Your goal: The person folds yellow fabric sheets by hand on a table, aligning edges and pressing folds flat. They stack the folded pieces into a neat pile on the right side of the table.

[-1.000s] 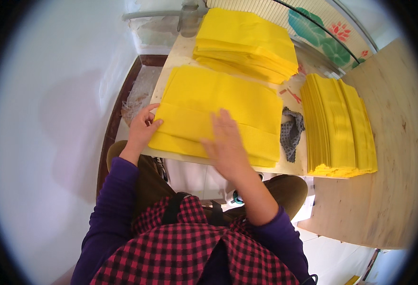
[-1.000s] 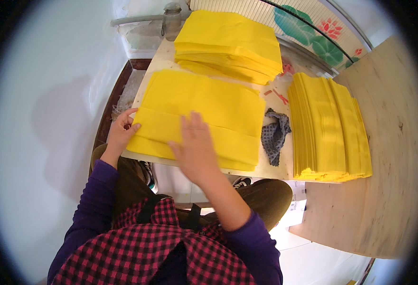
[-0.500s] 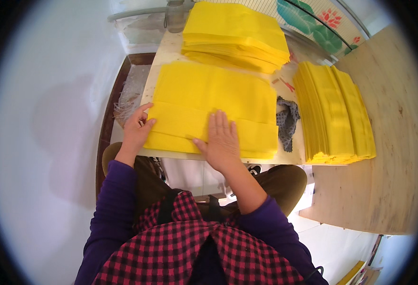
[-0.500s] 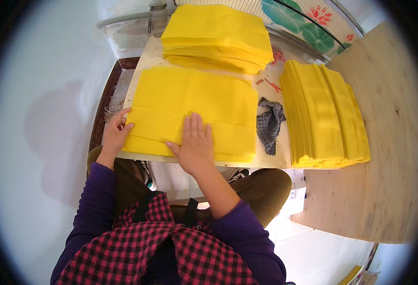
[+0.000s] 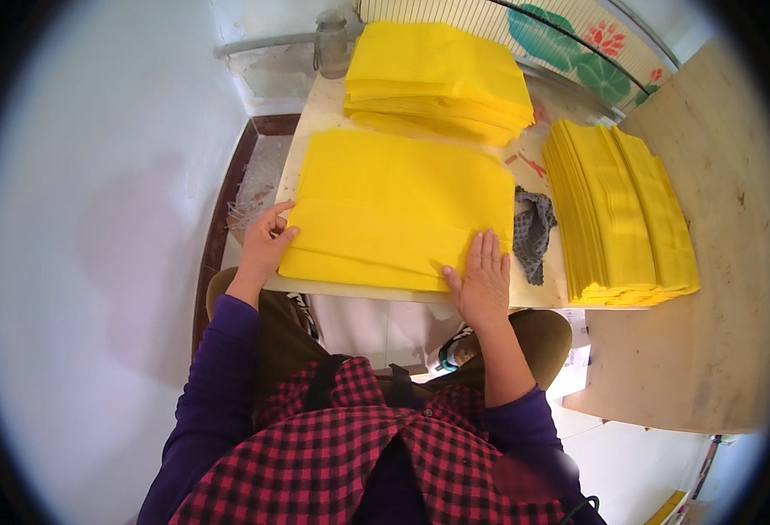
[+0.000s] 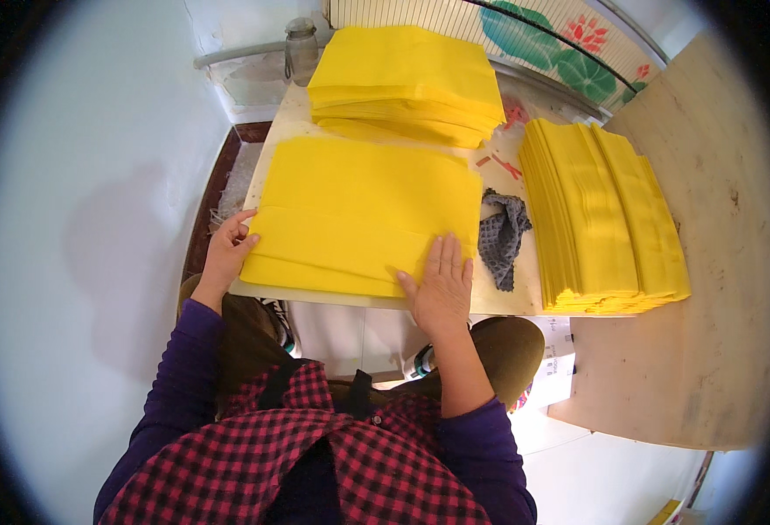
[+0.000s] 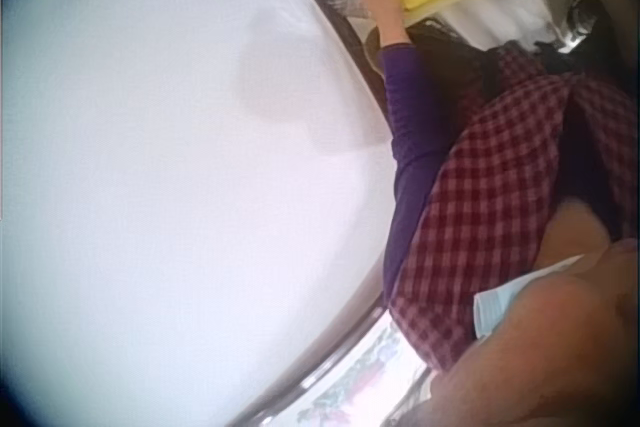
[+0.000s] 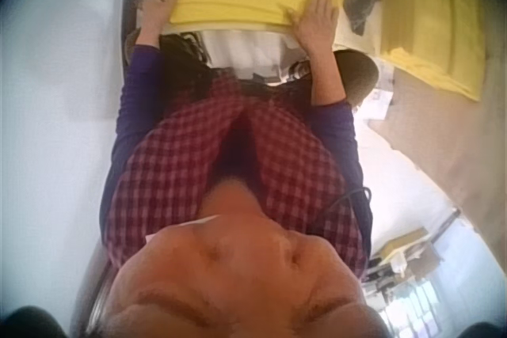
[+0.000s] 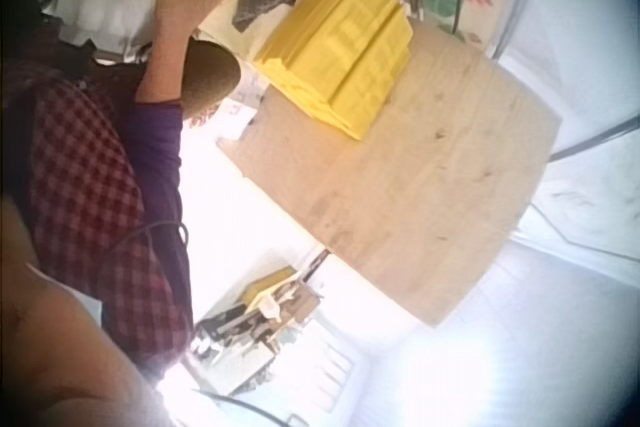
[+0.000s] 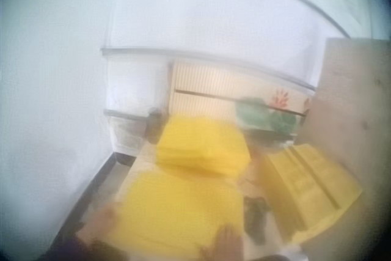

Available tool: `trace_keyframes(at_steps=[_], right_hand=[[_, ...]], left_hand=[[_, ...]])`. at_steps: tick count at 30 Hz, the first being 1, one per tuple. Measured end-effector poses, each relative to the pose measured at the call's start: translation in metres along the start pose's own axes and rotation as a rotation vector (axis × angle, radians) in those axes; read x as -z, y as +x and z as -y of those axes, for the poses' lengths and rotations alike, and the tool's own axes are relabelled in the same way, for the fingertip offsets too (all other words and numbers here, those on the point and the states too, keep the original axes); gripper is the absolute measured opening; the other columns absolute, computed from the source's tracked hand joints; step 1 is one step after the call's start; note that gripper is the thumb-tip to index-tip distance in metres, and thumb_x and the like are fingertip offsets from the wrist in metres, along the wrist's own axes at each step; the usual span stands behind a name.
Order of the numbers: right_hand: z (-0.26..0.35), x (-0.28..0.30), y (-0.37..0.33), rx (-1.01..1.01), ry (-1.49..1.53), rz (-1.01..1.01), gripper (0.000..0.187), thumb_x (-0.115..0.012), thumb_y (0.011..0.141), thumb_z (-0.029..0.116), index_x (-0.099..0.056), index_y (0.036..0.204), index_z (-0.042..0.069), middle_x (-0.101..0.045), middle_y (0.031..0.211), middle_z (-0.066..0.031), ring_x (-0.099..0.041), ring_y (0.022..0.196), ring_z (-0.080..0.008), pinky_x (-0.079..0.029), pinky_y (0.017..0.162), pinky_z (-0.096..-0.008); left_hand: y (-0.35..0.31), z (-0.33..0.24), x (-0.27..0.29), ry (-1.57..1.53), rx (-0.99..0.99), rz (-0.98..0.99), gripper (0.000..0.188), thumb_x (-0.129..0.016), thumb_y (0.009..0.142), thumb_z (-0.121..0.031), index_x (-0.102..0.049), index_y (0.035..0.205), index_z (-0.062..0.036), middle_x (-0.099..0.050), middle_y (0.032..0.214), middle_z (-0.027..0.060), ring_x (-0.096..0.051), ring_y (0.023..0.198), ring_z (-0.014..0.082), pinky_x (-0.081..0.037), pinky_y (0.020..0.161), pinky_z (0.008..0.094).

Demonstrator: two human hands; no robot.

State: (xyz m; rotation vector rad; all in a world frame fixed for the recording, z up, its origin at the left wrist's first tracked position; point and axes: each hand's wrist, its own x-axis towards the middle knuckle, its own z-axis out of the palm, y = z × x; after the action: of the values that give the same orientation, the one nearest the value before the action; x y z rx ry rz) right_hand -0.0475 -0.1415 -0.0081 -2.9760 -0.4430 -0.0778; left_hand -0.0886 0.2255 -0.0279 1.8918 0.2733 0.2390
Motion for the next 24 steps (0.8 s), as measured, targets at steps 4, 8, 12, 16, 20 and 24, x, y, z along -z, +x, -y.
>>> trace_keyframes(at_steps=[4, 8, 12, 16, 20, 24], right_hand=[[-0.001, 0.001, -0.001, 0.006, 0.004, -0.024, 0.083, -0.043, 0.093, 0.054, -0.021, 0.147, -0.005, -0.019, 0.154, -0.0227, -0.014, 0.145, -0.0315, -0.009, 0.117, -0.0474], [-0.001, -0.002, -0.002, 0.011, 0.014, -0.03, 0.08, -0.042, 0.094, 0.053, -0.022, 0.147, -0.004, -0.02, 0.154, -0.0222, -0.014, 0.145, -0.0313, -0.009, 0.116, -0.0477], [-0.006, -0.006, -0.001, 0.041, -0.012, -0.045, 0.077, -0.041, 0.095, 0.05, -0.023, 0.147, -0.004, -0.02, 0.154, -0.0218, -0.015, 0.145, -0.0307, -0.008, 0.116, -0.0477], [-0.008, -0.01, -0.002, 0.05, -0.05, -0.058, 0.076, -0.041, 0.095, 0.049, -0.022, 0.147, -0.003, -0.019, 0.155, -0.0213, -0.014, 0.145, -0.0303, -0.008, 0.116, -0.0468], [-0.004, -0.006, -0.003, 0.009, -0.018, -0.021, 0.076, -0.04, 0.096, 0.049, -0.021, 0.148, -0.003, -0.018, 0.155, -0.0207, -0.013, 0.146, -0.0301, -0.008, 0.117, -0.0456], [0.0, -0.003, -0.001, 0.005, -0.025, -0.007, 0.077, -0.04, 0.096, 0.05, -0.02, 0.148, -0.003, -0.017, 0.156, -0.0206, -0.013, 0.146, -0.0301, -0.008, 0.117, -0.0455]], left_hand=[[-0.003, -0.028, 0.012, 0.198, -0.057, -0.138, 0.045, -0.063, 0.083, -0.002, -0.056, 0.126, -0.0073, -0.064, 0.101, 0.0066, -0.061, 0.096, 0.0177, -0.047, 0.084, 0.0289], [-0.015, -0.065, -0.054, 0.242, -0.581, 0.087, 0.041, -0.057, 0.088, -0.007, -0.054, 0.129, -0.0063, -0.057, 0.126, 0.0149, -0.051, 0.121, 0.0305, -0.038, 0.103, 0.0396], [-0.043, -0.103, -0.169, 0.483, -0.642, 0.502, 0.054, -0.044, 0.098, -0.035, -0.038, 0.142, -0.0033, -0.035, 0.148, 0.0179, -0.029, 0.14, 0.0316, -0.02, 0.115, 0.0439], [-0.048, -0.106, -0.201, 0.633, -0.519, 0.46, 0.068, -0.042, 0.096, -0.046, -0.029, 0.146, -0.0026, -0.029, 0.152, 0.018, -0.022, 0.143, 0.0317, -0.013, 0.117, 0.0441], [-0.043, -0.088, -0.173, 0.856, -0.457, 0.365, 0.076, -0.046, 0.092, -0.052, -0.027, 0.148, -0.0031, -0.025, 0.154, 0.0168, -0.018, 0.145, 0.0303, -0.01, 0.117, 0.0463], [-0.038, -0.068, -0.12, 1.028, -0.313, 0.251, 0.079, -0.048, 0.091, -0.052, -0.026, 0.148, -0.0023, -0.022, 0.156, 0.0155, -0.014, 0.146, 0.0288, -0.009, 0.117, 0.048]])
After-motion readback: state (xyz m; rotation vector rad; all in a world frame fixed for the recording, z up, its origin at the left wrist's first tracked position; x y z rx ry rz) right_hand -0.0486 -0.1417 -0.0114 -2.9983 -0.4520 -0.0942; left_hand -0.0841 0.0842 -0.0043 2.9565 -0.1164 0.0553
